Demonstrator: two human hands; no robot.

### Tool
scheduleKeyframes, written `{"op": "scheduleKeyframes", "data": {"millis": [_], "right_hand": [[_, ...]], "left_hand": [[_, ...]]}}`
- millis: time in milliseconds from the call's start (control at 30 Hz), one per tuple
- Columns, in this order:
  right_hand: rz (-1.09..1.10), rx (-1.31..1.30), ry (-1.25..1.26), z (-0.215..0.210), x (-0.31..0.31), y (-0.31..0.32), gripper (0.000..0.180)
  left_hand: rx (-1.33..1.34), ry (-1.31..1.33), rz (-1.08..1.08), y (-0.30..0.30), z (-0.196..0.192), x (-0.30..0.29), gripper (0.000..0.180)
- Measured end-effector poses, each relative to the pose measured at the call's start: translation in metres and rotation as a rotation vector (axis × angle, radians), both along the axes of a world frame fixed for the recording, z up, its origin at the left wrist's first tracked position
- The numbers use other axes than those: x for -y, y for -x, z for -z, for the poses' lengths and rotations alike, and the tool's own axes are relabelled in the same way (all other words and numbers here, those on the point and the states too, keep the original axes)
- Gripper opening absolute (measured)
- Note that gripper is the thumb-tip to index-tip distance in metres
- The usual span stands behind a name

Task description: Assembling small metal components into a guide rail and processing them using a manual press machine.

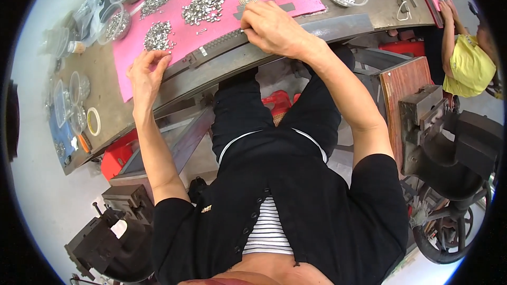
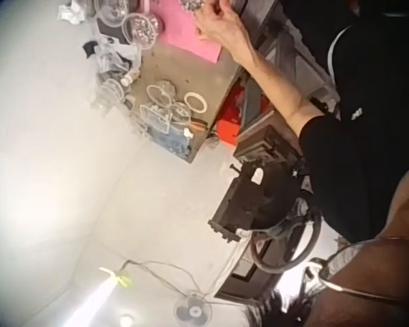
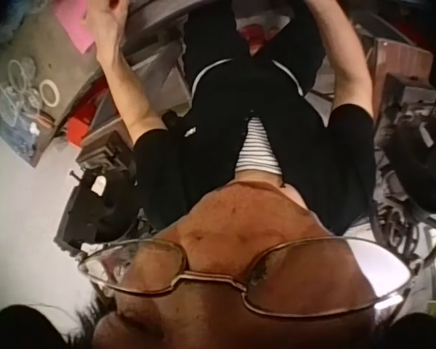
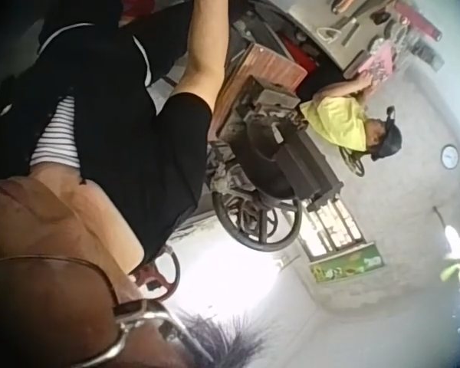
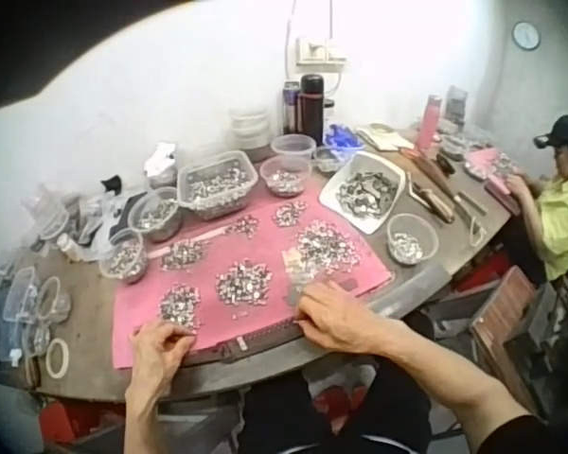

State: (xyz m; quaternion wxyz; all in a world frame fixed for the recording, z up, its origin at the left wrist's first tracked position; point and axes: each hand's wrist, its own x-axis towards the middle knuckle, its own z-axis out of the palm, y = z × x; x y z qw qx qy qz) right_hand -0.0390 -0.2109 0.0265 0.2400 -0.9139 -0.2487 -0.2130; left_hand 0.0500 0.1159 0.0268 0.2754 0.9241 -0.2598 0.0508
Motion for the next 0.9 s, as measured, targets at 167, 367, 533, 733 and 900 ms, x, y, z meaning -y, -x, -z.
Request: {"op": "scheduleKeyframes", "data": {"millis": [167,367,533,733,900], "right_hand": [[0.001,-0.023,0.153,-0.004,-0.001,0.002,0.014],[0.001,0.040,0.309,-0.013,-0.006,0.002,0.013],[0.018,-0.017,0.226,-0.002,-0.001,0.002,0.010],[0.072,-0.105,-0.205,0.012,-0.001,0.008,0.011],[0.192,-0.071,-0.267,0.020,-0.010,0.009,0.013]], "left_hand": [[-0.055,0.019,0.002,-0.001,0.002,0.000,0.012],[0.215,0.162,0.160,0.024,-0.002,0.044,0.008],[0.214,0.175,0.244,0.031,0.006,0.069,0.011],[0.220,0.147,0.267,0.031,0.007,0.068,0.009],[0.037,0.355,0.163,0.036,0.009,0.064,0.007]]}}
